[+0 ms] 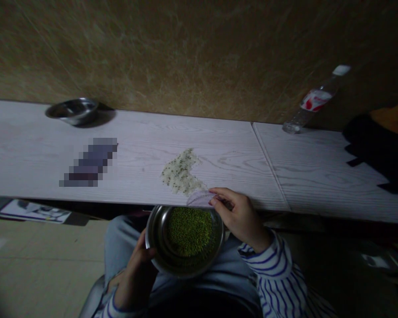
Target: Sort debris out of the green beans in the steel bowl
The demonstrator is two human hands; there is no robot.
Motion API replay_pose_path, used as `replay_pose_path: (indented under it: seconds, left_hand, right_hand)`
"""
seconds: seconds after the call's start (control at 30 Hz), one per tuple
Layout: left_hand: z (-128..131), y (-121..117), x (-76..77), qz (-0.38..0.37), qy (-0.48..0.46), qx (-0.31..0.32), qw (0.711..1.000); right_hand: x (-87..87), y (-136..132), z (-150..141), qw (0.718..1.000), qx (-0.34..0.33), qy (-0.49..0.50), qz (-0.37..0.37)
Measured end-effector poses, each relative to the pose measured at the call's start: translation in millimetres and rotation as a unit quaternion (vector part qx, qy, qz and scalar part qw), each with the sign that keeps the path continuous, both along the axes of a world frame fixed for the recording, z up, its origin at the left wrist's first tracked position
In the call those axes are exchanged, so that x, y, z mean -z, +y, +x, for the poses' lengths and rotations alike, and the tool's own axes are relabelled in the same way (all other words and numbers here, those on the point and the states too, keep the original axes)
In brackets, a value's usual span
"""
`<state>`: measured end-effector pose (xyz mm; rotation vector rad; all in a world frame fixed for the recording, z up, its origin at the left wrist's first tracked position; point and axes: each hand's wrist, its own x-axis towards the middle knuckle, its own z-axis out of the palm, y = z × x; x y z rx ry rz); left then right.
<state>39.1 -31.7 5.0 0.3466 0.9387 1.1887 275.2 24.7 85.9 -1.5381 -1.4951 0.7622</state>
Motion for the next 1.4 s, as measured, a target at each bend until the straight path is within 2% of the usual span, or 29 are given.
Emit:
replay_pose_path:
  seconds: [0.17,0.23,0.33,0.43,0.6,0.77,0.9,1.07,1.4]
  left_hand:
    - [-0.8,0.6,1.3,0.004,0.005,-0.011,1.000]
    - [-1.9,0.3,2.4,-0.009,0.014,0.003,1.000]
    - [-2.9,-0.5,1.1,-0.012,0.022,-0.011,1.000]
    - [-3.8,-0.7,0.8,-0.008,0.019,-0.011,1.000]
    - [-4.1,0.3,6.3,-0.009,0.012,-0.012,1.000]
    - [-5.3,3.4,16.7,-0.021,0.014,-0.021,0.999]
    - [-6.6,5.1,21.5,-0.034,0.010,-0.015,0.999]
    - [-4.4,1.1,11.2,-0.025,-0.003,-0.018,1.000]
    - [-5.4,1.1,4.9,0.002,0.003,-0.011,1.000]
  right_hand:
    - [5.2,3.0,-7.2,0.999,0.038,0.005,0.022]
    - [8.4,5.1,-11.8,0.999,0.032,-0.003,0.034]
    - [12.4,9.8,-14.8,0.999,0.017,-0.017,0.045]
    - [14.9,16.8,-10.4,0.997,0.039,-0.038,0.048]
    - [11.7,25.6,-0.9,0.996,0.049,-0.057,0.054]
    - [5.6,32.9,3.9,0.995,0.072,-0.022,0.063]
    - [8.2,48.1,6.4,0.993,0.097,-0.011,0.063]
    - [10.5,60.6,1.5,0.997,0.072,0.015,0.034]
    - [-5.6,50.0,-4.7,0.999,0.004,0.042,-0.021]
